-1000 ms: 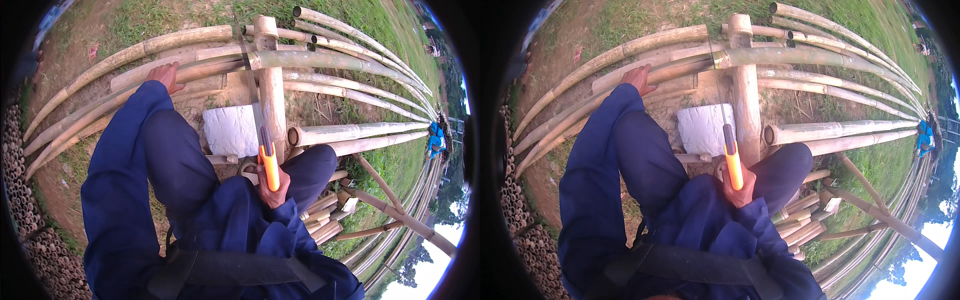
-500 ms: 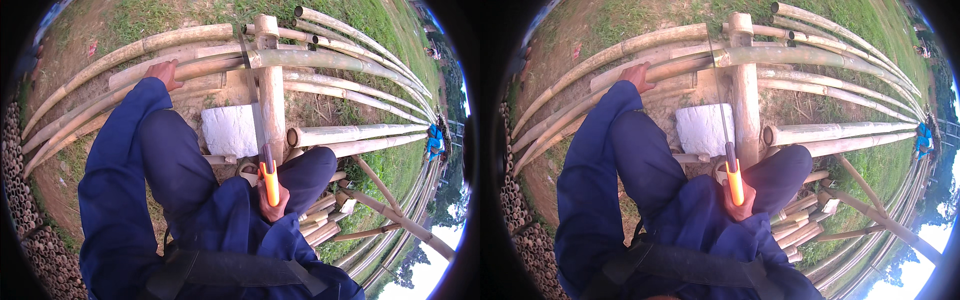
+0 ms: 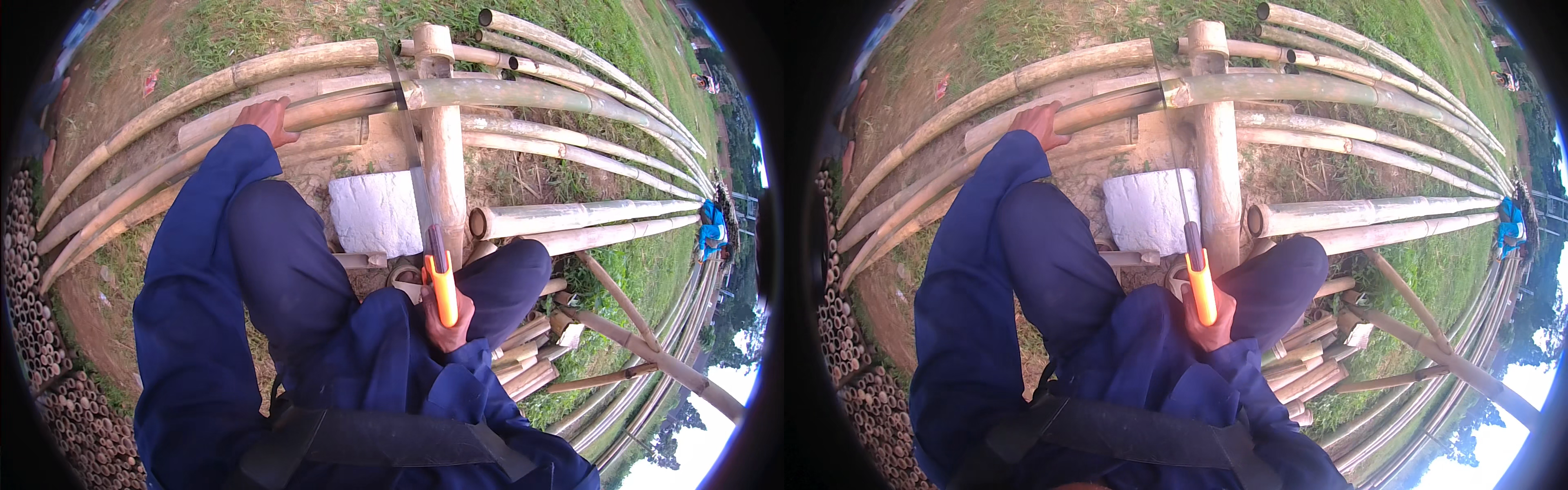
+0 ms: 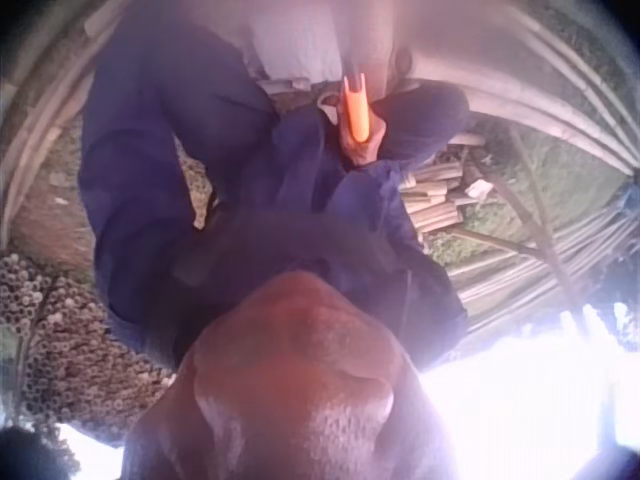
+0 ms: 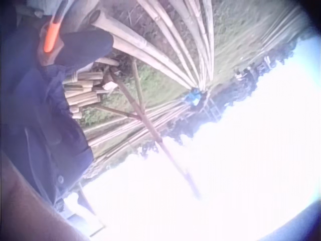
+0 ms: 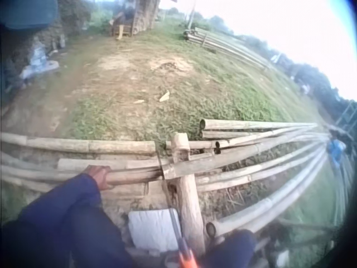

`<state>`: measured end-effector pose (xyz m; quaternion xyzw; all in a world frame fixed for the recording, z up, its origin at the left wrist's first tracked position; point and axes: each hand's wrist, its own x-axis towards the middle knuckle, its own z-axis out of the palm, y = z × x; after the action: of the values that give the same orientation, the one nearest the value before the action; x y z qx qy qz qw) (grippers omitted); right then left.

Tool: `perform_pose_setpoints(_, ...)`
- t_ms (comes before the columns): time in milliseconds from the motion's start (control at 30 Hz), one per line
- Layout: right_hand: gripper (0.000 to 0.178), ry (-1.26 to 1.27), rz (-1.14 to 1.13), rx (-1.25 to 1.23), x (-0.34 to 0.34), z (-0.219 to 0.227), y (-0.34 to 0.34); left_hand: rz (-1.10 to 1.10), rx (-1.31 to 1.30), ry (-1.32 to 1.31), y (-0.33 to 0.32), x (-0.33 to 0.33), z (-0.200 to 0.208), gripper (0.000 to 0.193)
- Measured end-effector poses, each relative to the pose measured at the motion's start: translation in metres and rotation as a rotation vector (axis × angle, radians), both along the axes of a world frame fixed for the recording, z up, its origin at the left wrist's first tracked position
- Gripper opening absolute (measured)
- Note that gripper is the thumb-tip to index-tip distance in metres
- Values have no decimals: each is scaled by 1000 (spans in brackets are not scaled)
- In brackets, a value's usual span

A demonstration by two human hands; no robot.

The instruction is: The person uses a hand saw to cut bamboo poles into shorter sections. They position each pole on a makeshift support, saw through it, then move the cut piece aside and repeat the process with additional poles.

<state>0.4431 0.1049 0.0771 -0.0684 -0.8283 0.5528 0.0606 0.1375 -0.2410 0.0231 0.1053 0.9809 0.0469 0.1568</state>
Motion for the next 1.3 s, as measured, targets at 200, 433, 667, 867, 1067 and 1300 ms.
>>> perform_pose_setpoints(200, 18, 23, 14, -91, -138, -17, -20, 41, 22, -66, 9, -10, 1, 84)
perform_pose_setpoints(433, 19, -64, -11, -164, -128, -20, -13, -138, 349, 405, -9, 35, -33, 96)
perform_pose_setpoints(667, 21, -183, 38, -221, -135, 3, -17, -166, 228, 149, 22, -12, 4, 94)
perform_pose_setpoints(867, 20, -90, -14, -159, -130, -11, -25, -55, 134, -40, 104, -34, 10, 89)
perform_pose_setpoints(1067, 18, -81, -20, -151, -131, -15, -24, -110, 103, -22, 109, -39, 11, 79)
perform_pose_setpoints(1300, 28, -138, 49, 44, 4, 21, 10, -53, 96, -64, 109, -39, 11, 82)
